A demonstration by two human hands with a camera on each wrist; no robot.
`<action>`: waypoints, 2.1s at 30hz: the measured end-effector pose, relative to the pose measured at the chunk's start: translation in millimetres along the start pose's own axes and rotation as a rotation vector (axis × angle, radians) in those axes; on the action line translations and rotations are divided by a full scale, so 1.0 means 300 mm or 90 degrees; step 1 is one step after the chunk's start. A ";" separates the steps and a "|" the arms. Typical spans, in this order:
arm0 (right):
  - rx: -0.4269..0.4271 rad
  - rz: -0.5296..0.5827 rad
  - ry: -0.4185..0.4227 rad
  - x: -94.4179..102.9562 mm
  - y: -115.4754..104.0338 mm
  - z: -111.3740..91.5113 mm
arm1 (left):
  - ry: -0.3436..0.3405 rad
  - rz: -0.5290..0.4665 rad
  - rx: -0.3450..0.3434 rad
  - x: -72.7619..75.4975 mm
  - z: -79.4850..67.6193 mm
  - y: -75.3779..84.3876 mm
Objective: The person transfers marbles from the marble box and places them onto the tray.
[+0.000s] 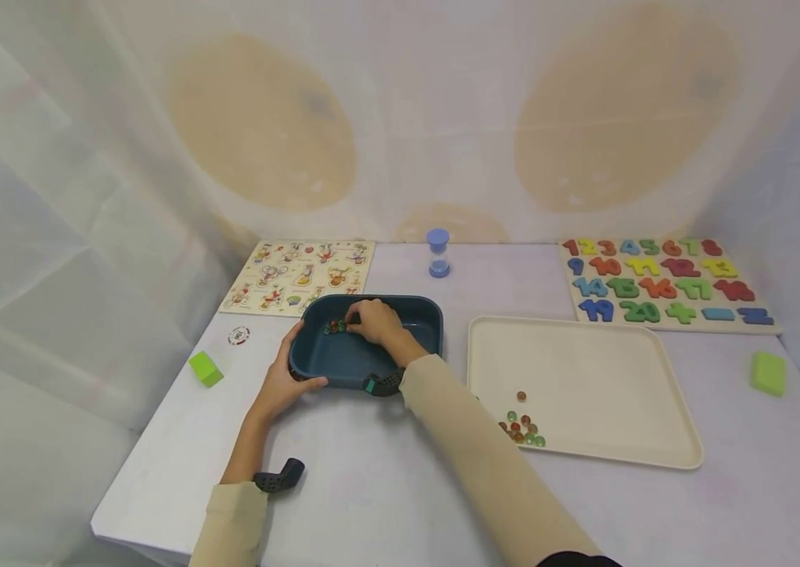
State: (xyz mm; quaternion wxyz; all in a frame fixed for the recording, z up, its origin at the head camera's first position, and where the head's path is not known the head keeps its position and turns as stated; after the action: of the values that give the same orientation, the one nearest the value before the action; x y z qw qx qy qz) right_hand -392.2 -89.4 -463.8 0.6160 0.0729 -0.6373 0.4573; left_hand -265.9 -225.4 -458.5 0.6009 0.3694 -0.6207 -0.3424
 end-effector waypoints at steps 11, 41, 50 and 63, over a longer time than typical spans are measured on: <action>0.137 0.116 0.164 0.308 -0.062 -0.230 | 0.001 -0.004 0.014 -0.016 -0.002 0.001; -0.167 -0.057 0.186 0.458 0.457 -0.980 | 0.017 0.004 0.017 -0.007 0.046 -0.110; -0.031 0.016 0.205 0.470 0.216 -0.623 | 0.022 0.004 0.009 -0.007 0.044 -0.115; 0.083 0.068 0.052 0.176 -0.025 -0.120 | 0.005 0.001 0.002 -0.016 0.053 -0.111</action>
State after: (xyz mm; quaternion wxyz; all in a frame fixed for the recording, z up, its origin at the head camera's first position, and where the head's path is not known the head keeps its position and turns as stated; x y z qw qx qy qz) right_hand -373.6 -44.6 -421.5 0.6104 0.0599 -0.5835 0.5323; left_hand -280.3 -237.9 -490.6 0.6034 0.3711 -0.6189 -0.3394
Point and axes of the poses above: each hand's wrist, its own z-axis towards the middle knuckle, its own x-axis out of the back of the hand, y = z × x, the point moved 7 cm from there along z, towards the middle knuckle, and after that the axes turned 12 degrees about x, right-handed, at the moved point
